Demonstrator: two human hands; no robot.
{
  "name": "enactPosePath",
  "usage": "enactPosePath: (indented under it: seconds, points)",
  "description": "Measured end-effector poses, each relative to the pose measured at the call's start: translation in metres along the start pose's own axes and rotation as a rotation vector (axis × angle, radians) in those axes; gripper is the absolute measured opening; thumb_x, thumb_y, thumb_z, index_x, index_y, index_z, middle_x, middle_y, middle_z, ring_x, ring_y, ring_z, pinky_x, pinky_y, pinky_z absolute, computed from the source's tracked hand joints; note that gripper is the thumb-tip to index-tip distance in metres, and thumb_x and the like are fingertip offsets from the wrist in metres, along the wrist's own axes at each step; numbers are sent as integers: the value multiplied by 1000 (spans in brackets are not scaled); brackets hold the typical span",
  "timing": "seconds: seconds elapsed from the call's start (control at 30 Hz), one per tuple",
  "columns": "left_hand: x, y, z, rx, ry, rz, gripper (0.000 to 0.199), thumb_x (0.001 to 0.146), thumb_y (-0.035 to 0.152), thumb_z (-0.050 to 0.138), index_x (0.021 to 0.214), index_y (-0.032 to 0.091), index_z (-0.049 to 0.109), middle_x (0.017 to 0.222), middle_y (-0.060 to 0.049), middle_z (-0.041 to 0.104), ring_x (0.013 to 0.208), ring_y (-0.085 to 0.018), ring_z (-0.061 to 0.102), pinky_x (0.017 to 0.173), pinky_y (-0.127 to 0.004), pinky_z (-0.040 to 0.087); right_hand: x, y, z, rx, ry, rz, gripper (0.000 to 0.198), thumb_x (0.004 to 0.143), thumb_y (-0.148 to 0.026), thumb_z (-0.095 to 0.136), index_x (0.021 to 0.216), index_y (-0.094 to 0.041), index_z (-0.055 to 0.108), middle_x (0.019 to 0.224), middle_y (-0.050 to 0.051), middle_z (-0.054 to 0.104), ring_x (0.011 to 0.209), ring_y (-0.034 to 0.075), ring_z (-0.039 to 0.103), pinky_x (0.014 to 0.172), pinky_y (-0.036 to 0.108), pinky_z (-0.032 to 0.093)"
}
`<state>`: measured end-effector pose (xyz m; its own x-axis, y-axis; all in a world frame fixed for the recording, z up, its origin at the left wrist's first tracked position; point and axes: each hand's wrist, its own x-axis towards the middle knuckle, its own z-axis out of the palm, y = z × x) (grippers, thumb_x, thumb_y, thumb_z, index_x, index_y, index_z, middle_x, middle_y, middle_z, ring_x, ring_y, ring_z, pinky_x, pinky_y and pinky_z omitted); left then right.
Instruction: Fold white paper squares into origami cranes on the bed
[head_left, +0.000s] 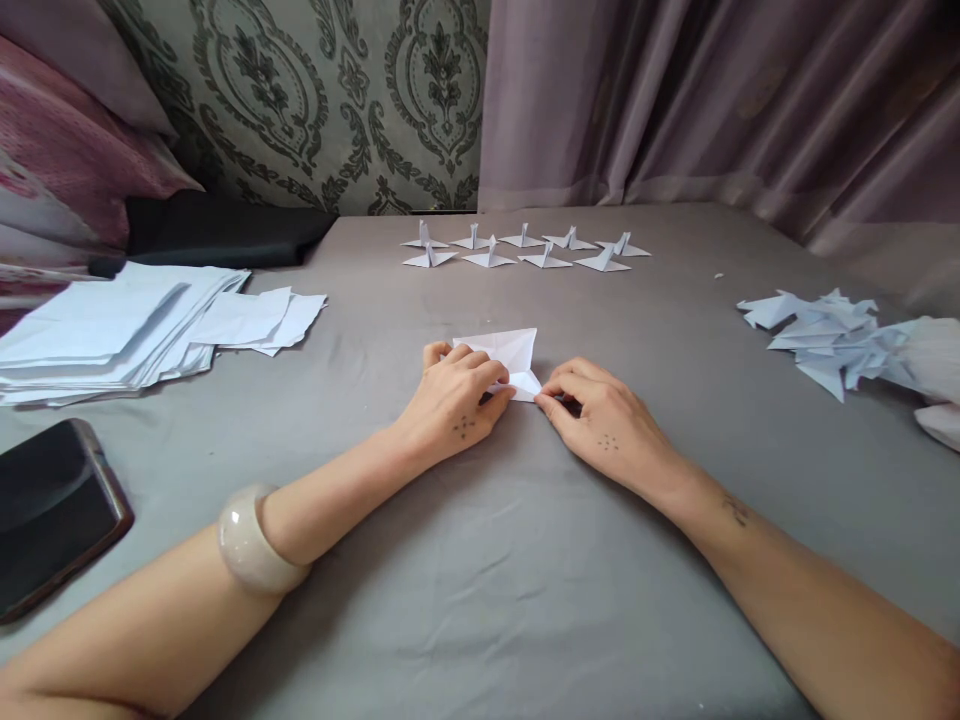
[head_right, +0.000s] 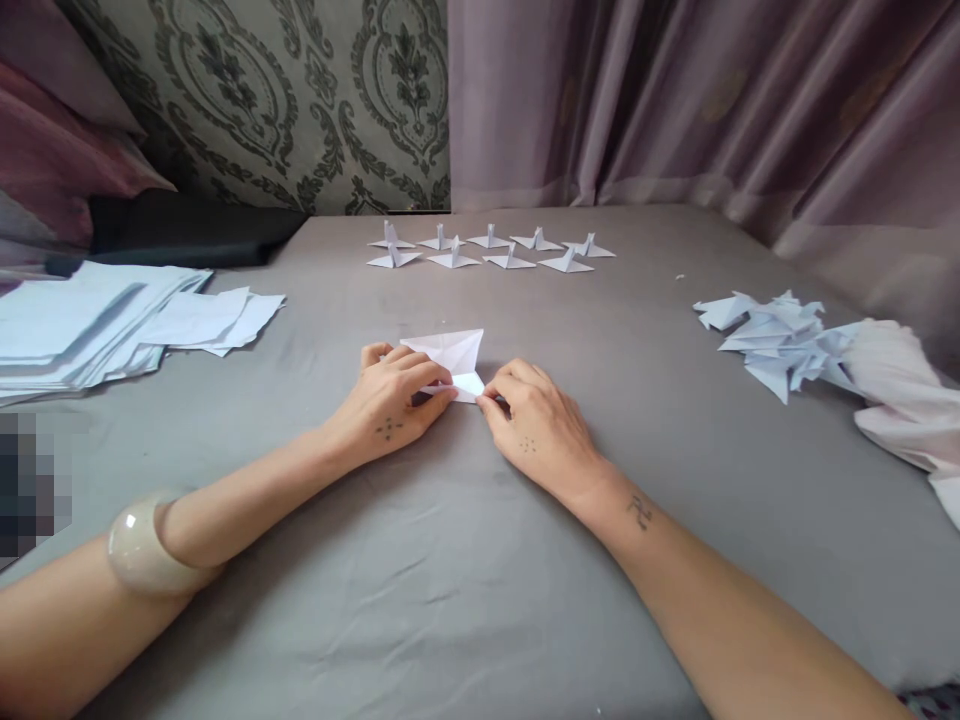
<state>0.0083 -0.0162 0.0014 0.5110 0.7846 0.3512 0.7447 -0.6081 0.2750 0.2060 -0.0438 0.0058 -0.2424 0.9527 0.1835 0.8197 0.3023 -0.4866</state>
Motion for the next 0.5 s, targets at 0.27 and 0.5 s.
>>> enactPosePath:
  seconds: [0.27,0.5]
  points:
    - [4,-1,0,-63,-34,-63,20,86,36,56,77,19,63,81,-1,69,83,-18,58,90,-41,26,2,1,-4,89,-36,92,13,83,-24,56,74,-23,64,93,0,62,74,13,57,66,28,43]
    - [8,-1,4,-120,-36,-129,18,82,37,61,77,20,63,80,0,69,85,-19,59,90,-42,27,1,0,2,77,29,-85,15,84,-11,53,89,-21,63,94,2,61,82,15,56,70,27,44]
